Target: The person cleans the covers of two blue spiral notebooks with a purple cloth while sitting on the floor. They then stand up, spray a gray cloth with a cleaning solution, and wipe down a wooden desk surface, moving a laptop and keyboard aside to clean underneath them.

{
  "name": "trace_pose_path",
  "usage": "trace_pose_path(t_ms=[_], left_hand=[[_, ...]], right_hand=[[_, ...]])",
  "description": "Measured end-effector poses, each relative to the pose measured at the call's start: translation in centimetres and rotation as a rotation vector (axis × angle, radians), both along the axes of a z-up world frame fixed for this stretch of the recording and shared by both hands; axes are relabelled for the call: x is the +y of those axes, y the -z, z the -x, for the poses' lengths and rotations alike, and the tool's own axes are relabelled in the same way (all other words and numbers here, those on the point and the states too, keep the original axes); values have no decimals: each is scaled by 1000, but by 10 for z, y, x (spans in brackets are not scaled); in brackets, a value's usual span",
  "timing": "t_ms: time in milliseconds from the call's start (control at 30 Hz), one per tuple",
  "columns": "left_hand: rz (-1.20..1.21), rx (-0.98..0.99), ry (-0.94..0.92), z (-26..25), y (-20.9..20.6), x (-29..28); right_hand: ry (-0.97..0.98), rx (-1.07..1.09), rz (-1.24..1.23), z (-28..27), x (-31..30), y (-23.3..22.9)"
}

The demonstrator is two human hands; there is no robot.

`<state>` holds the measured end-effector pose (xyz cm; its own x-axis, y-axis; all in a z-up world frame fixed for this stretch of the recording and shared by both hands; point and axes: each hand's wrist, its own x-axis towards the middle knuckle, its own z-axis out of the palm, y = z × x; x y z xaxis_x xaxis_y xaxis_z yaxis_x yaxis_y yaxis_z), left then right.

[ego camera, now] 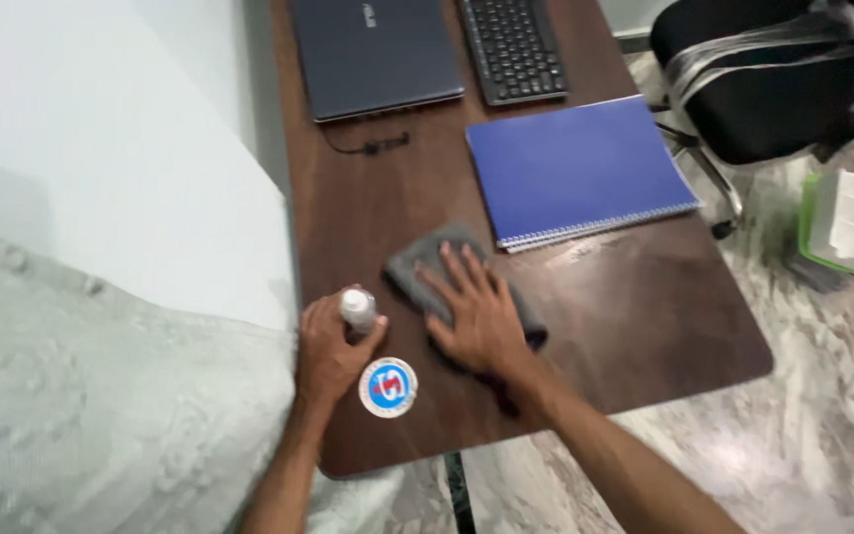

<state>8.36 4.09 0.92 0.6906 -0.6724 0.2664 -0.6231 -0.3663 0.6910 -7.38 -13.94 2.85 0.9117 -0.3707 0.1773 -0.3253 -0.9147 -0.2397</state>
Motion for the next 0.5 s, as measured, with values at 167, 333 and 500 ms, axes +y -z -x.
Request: trace_pose_path(t_ms=[167, 333, 500], left_hand=[[69, -132, 58, -1, 6, -2], [37, -90, 45, -4, 7, -3], [14, -77, 54, -4, 8, -3]], right_hand=[[235, -27, 43, -120, -35, 18], [-144, 52, -118, -53, 11, 7], [29, 84, 4, -72, -24, 4]])
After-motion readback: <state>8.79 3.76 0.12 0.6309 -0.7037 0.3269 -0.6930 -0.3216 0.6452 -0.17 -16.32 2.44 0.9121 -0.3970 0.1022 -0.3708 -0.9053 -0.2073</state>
